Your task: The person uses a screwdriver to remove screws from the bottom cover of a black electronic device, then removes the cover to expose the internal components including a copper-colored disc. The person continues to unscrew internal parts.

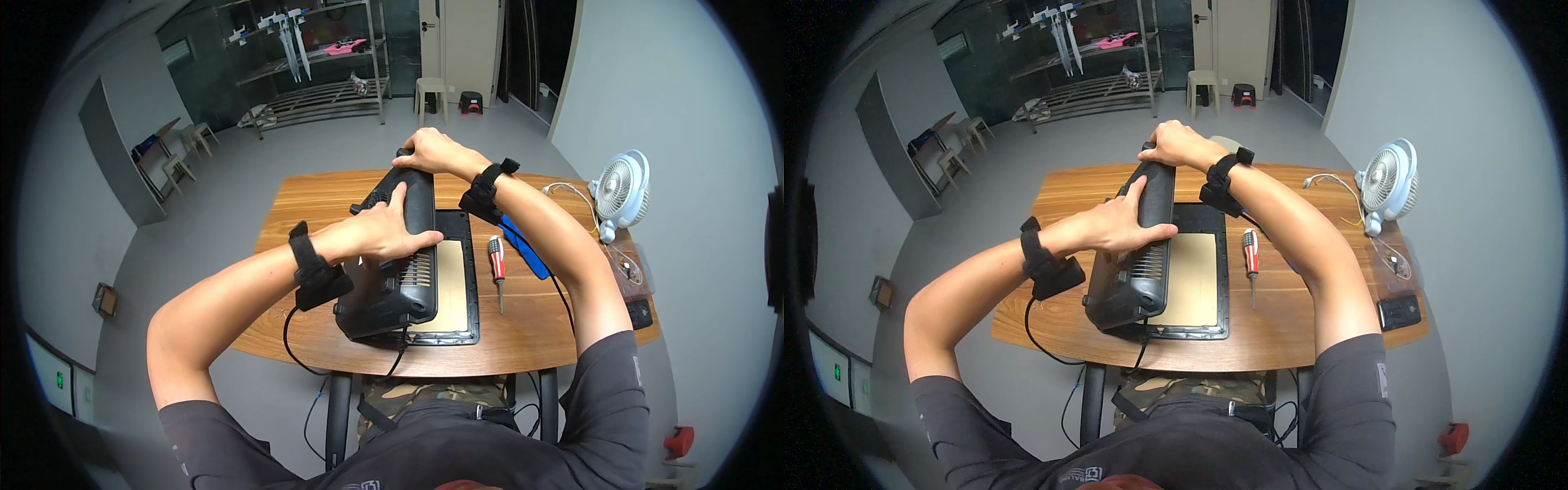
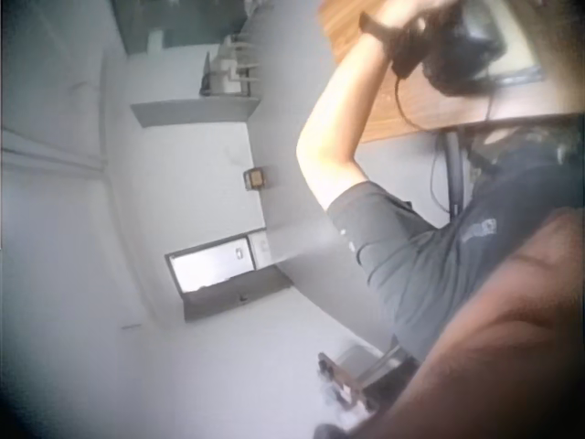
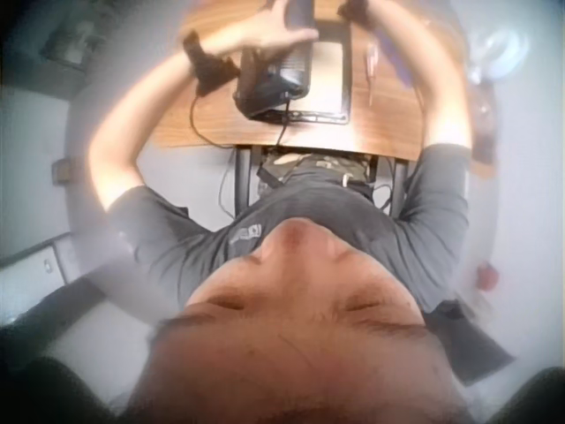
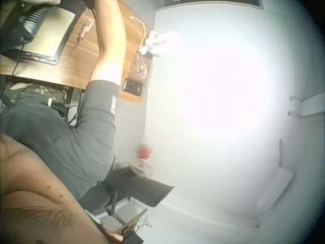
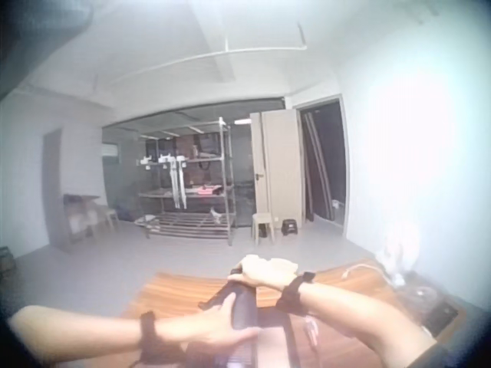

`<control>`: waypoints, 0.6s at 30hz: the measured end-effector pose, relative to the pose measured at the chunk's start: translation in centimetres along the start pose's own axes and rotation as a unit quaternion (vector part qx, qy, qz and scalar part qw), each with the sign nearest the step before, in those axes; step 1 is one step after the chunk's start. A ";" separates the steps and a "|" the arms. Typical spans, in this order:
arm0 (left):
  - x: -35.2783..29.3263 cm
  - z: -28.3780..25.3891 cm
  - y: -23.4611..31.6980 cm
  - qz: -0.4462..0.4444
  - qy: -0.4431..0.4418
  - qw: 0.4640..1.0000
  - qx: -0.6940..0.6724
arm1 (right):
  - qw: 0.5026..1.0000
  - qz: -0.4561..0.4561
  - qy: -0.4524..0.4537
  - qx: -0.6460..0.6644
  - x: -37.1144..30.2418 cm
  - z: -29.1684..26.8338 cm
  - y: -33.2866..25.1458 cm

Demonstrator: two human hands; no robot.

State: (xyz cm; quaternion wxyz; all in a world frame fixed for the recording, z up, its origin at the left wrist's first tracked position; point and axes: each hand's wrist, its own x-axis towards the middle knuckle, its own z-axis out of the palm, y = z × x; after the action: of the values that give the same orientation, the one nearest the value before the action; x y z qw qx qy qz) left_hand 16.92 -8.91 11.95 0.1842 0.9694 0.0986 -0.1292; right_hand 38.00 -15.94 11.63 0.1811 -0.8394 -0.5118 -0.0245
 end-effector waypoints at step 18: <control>-3.5 -4.0 -1.5 -0.066 0.036 0.994 -0.075 | 0.976 -0.096 0.027 0.193 4.1 1.7 -2.9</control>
State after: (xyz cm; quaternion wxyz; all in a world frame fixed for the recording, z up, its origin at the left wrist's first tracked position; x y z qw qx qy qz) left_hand 14.08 -6.52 16.09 0.2441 0.9481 0.1783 -0.0982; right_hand 37.14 -10.72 11.77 0.3507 -0.7342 -0.5802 0.0347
